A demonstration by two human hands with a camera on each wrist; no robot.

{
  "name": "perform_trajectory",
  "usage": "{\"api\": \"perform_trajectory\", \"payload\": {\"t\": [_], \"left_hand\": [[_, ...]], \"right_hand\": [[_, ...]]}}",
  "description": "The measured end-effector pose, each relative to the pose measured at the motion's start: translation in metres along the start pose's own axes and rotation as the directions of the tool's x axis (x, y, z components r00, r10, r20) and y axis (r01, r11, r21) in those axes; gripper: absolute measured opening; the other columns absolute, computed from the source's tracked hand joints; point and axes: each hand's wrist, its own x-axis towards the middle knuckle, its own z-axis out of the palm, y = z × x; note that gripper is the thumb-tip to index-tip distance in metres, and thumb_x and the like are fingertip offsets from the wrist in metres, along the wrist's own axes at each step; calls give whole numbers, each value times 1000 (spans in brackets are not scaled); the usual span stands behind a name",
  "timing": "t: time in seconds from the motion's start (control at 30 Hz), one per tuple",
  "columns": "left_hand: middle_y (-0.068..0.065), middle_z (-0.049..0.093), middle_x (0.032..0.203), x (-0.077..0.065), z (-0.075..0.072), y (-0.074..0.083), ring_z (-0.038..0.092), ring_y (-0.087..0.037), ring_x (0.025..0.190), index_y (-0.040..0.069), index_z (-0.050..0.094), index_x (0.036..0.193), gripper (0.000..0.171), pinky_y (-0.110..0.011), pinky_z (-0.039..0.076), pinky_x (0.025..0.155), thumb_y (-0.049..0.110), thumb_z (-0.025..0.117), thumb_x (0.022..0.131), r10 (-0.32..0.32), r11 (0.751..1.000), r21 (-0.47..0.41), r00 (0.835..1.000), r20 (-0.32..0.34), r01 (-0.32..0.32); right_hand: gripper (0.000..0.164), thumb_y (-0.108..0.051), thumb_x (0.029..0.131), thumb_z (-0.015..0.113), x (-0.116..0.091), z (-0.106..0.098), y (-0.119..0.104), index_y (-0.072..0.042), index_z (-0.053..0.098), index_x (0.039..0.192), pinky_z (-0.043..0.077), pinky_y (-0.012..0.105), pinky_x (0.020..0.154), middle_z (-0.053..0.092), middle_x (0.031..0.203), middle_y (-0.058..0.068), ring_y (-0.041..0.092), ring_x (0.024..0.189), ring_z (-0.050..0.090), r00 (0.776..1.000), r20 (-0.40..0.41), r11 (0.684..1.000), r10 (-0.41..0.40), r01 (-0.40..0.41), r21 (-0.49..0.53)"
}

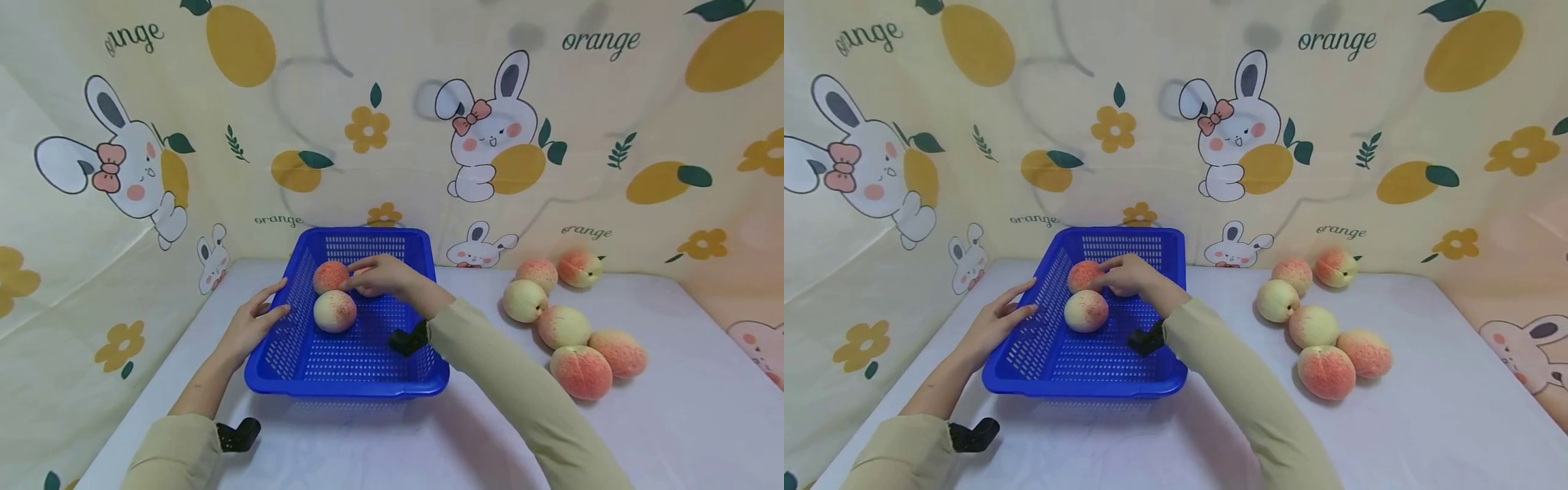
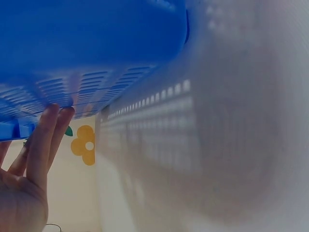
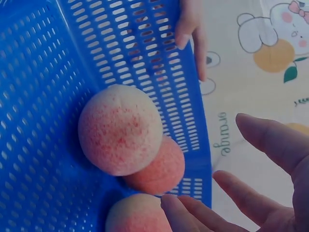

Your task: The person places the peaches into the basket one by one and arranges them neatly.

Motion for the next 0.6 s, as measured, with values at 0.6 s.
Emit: {"api": "perform_trajectory", "payload": {"t": [0.6], "left_hand": [[-30, 46, 139, -1, 0, 2, 54, -41, 117, 22, 27, 152, 60, -39, 54, 83, 33, 51, 98, 20, 999, 37, 1000, 0, -20]], "right_hand": [[51, -18, 90, 67, -24, -45, 15, 0, 52, 135, 47, 39, 100, 52, 137, 18, 34, 121, 56, 998, -68, 998, -4, 9, 68]]}}
